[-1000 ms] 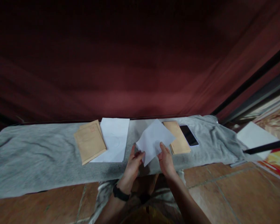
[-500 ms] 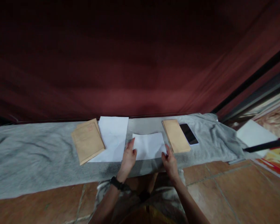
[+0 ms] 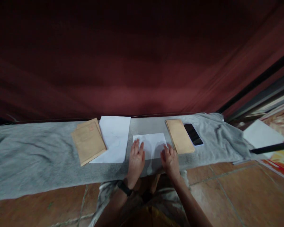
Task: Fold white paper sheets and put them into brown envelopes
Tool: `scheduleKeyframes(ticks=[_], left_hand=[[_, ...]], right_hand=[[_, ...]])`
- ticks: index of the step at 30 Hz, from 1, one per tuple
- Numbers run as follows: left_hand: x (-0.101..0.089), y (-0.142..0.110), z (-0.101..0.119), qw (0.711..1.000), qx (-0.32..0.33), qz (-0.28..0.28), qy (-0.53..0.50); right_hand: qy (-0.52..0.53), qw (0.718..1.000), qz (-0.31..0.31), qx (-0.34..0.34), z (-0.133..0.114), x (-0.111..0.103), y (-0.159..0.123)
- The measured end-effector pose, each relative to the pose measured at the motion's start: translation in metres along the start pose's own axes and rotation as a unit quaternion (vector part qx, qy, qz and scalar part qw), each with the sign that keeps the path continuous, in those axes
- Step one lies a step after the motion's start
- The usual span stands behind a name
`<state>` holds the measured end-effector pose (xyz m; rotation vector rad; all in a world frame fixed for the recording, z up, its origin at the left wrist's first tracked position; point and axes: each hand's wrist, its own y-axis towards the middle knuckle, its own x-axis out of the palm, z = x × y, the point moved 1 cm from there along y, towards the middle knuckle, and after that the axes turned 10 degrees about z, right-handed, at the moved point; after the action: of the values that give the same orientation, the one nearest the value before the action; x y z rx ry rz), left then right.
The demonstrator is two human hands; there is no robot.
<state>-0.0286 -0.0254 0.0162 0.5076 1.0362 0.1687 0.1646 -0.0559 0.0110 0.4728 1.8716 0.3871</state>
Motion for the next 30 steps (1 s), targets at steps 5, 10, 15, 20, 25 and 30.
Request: scheduleKeyframes(ticks=[5,10,15,20,25,30], left_hand=[[0.021,-0.016,0.024,0.994,0.047,-0.094,0.027],[0.020,-0.018,0.023,0.991,0.052,-0.112,0.048],[0.010,-0.012,0.008,0.995,0.013,-0.090,0.048],[0.007,-0.009,-0.007,0.997,-0.034,-0.050,0.040],[0.014,0.003,0.000,0.997,-0.059,-0.033,0.043],[0.035,0.017,0.026,0.997,-0.001,-0.076,-0.001]], right_hand=[[0.083,0.990,-0.077,-0.087,-0.026,0.021,-0.002],[0.042,0.993,-0.077,-0.076,-0.025,0.027,-0.006],[0.014,0.997,-0.043,-0.064,-0.009,0.023,-0.008],[0.011,0.999,-0.019,-0.031,-0.001,0.020,-0.013],[0.018,0.999,-0.014,-0.026,0.000,0.020,-0.014],[0.018,1.000,-0.010,-0.023,-0.002,0.021,-0.014]])
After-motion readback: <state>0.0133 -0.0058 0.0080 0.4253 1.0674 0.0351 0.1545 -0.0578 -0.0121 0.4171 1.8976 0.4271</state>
